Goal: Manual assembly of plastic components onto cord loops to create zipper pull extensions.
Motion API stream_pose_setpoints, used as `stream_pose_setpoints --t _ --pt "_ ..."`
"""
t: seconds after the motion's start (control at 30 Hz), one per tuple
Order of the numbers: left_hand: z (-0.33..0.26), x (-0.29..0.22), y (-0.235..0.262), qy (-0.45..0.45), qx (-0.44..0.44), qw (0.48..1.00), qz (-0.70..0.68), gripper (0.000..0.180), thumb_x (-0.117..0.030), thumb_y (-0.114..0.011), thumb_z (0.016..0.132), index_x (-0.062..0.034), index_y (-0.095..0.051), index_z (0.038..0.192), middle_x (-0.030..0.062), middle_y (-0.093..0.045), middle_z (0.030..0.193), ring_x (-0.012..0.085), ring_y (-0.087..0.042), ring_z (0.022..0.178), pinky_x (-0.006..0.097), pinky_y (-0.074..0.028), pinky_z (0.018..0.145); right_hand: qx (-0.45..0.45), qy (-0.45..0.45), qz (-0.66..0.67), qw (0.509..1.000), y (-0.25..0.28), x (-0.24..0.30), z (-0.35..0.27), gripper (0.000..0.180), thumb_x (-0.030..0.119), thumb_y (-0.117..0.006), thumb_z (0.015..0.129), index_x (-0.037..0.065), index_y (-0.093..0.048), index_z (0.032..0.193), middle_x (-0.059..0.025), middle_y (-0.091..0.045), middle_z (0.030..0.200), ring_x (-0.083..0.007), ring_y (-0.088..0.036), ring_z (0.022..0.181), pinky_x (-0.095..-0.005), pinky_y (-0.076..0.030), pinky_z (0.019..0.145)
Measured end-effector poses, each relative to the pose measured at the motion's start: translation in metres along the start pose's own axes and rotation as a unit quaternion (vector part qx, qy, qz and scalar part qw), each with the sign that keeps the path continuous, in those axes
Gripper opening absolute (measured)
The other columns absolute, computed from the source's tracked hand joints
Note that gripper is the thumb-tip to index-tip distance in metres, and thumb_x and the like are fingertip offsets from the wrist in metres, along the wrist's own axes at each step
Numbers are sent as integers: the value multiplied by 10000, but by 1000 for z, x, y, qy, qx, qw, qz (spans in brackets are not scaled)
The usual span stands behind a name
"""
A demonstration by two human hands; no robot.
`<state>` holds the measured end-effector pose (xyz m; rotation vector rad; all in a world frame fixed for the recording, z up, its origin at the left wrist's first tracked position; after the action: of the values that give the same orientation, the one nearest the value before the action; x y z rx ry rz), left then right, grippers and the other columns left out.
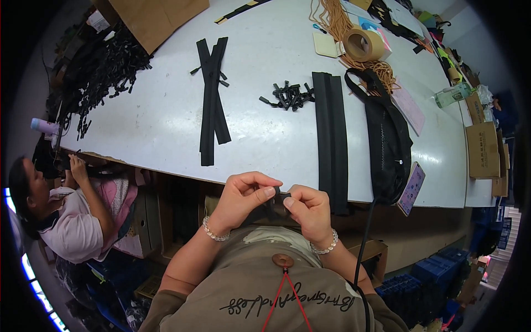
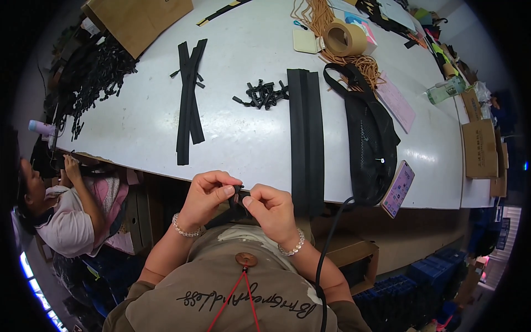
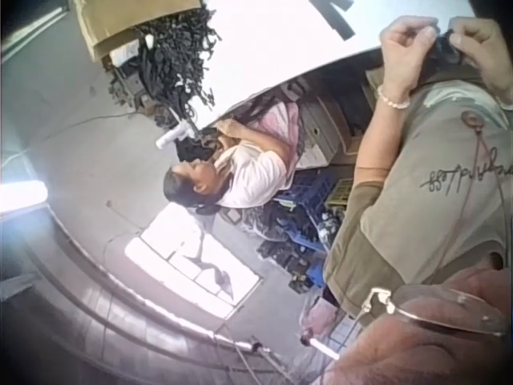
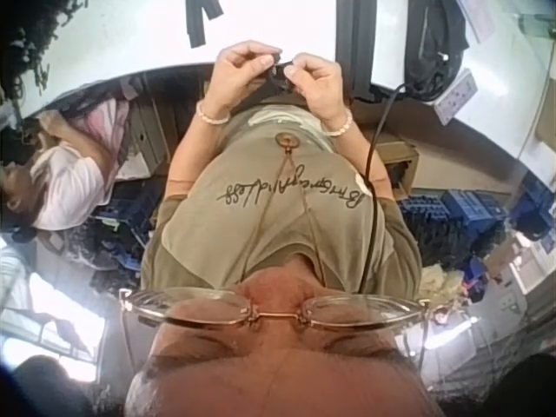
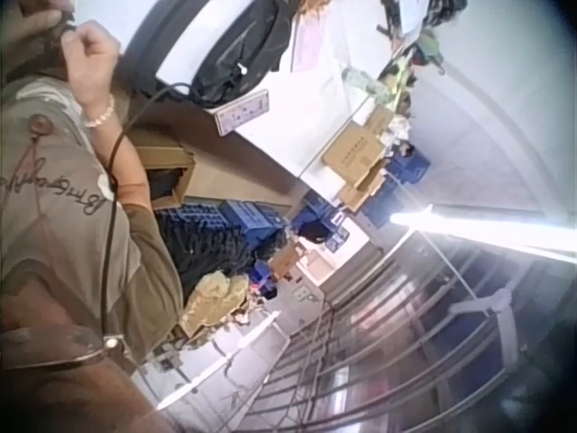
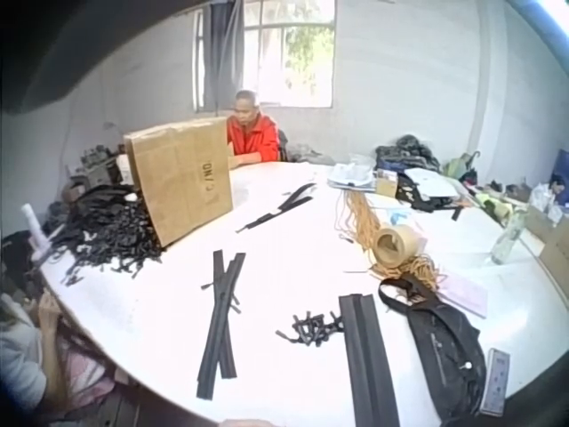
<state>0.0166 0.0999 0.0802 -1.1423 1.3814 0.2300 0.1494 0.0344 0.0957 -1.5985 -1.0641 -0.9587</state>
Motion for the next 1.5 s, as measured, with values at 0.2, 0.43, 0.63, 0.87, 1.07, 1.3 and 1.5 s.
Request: stream_pose_setpoints --t 0.2,0.43,0.63,0.87,1.07,1.3,1.5 --pt "-2 -5 -3 -6 22 1000 5 152 10 -593 837 23 -634 983 54 -643 917 65 -574 831 206 -474 759 -3 15 -23 1000 -2 1 0 194 10 -572 826 26 -509 643 82 -441 584 5 -339 547 -183 -266 463" --pt "-2 -7 -4 3 23 999 30 146 7 -595 840 26 -634 979 55 -645 911 66 -578 810 200 -478 744 24 29 -27 999 -4 4 1 185 10 -576 820 22 -507 650 71 -453 606 0 -354 554 -178 -283 472" --pt "-4 -7 -4 13 24 999 44 148 13 -592 838 27 -637 979 49 -648 894 49 -569 787 184 -472 712 26 38 -59 997 -4 5 1 191 8 -576 819 25 -501 644 69 -453 611 0 -359 558 -180 -294 473" --pt "-3 -12 -6 6 25 997 74 141 10 -596 836 22 -643 968 49 -651 888 46 -567 779 184 -470 701 27 59 -103 993 -3 7 1 192 21 -586 814 24 -495 645 54 -448 600 -9 -363 543 -186 -297 465" --pt "-3 -18 -6 6 32 995 90 134 7 -595 836 21 -646 960 48 -653 880 49 -567 774 192 -470 703 46 85 -137 986 -4 13 1 168 33 -576 823 13 -492 679 27 -432 619 -27 -358 550 -201 -297 475" --pt "-4 -23 -6 5 19 995 93 116 12 -598 820 21 -647 925 43 -640 850 57 -560 762 200 -452 695 72 115 -198 971 -10 23 -1 142 59 -556 853 -9 -510 736 -8 -461 650 -54 -390 564 -215 -324 499" --pt "-5 -19 -3 2 31 995 90 137 5 -597 835 23 -646 963 48 -649 865 58 -574 780 201 -473 711 41 104 -208 972 -11 26 -1 91 32 -586 825 -21 -548 761 -19 -485 646 -59 -403 530 -214 -325 473"
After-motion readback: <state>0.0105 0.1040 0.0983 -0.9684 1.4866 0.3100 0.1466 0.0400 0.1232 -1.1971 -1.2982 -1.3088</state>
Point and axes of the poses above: each hand's wrist, its own z-axis towards the middle knuckle, its own y-axis out of the back of the hand, x = y × z, the point moved 5 cm from there along z, towards the middle knuckle
